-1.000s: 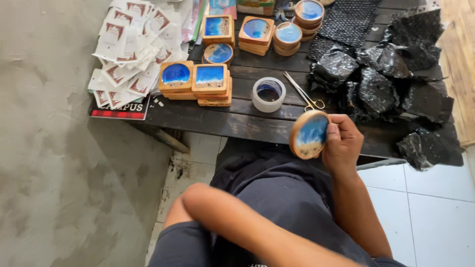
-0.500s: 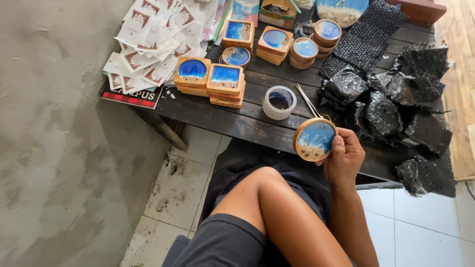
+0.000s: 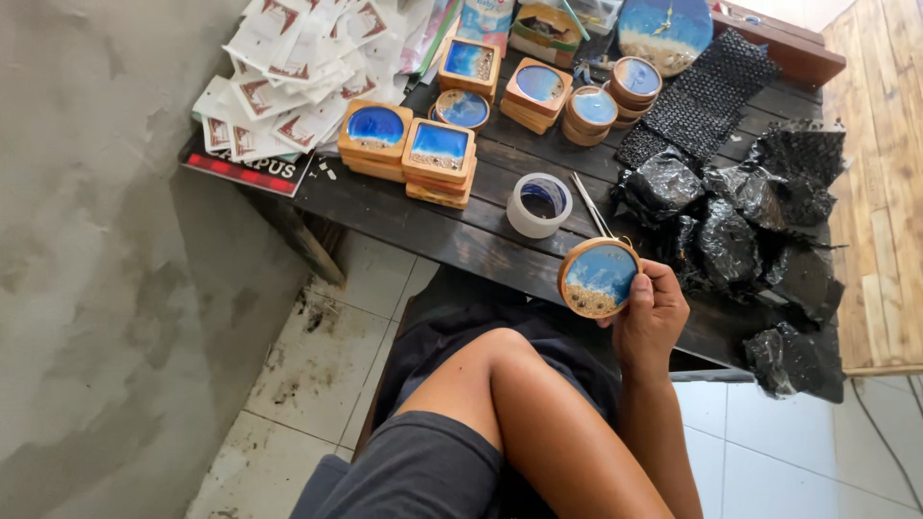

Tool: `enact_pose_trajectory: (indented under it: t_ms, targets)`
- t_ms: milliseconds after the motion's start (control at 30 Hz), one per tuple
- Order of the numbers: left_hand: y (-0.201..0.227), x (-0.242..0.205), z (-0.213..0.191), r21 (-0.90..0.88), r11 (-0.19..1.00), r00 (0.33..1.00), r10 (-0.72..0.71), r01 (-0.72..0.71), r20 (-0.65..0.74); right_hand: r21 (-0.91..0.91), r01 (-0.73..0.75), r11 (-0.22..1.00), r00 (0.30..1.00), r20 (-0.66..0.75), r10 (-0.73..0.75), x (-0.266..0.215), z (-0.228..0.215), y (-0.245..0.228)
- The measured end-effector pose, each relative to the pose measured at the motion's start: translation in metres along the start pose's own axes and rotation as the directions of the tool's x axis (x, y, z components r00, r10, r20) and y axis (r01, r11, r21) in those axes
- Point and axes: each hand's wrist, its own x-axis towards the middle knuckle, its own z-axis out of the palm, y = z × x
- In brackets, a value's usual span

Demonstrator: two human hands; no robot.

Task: The person places a small round object into a piece of bubble wrap, folds the wrap over it, and secures it using tape cut with scissors.

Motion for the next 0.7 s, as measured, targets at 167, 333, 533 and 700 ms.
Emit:
enact_pose_trajectory:
  t_ms: [167, 333, 533, 700]
  targets:
    - [-0.056, -0.063, 0.002, -0.208, 0.958, 0.977, 0.178, -0.199, -0.114, 0.001, 0.001, 1.000, 1.000, 0.001, -0.001, 0.001, -0.003, 0.004]
    - [-0.086, -0.107, 0.010, -0.393, 0.816, 0.904, 0.351, -0.424, -0.245, 0.003, 0.006, 1.000, 1.000, -0.008, -0.006, 0.001, -0.010, 0.008]
    - [-0.123, -0.147, -0.006, -0.513, 0.603, 0.792, 0.481, -0.611, -0.377, -0.160, -0.108, 0.981, 0.994, -0.030, 0.105, 0.005, -0.013, 0.003]
    - [-0.197, -0.253, -0.056, -0.762, 0.596, 0.563, -0.550, -0.253, -0.617, 0.011, -0.018, 1.000, 1.000, -0.018, 0.018, -0.002, -0.011, 0.014]
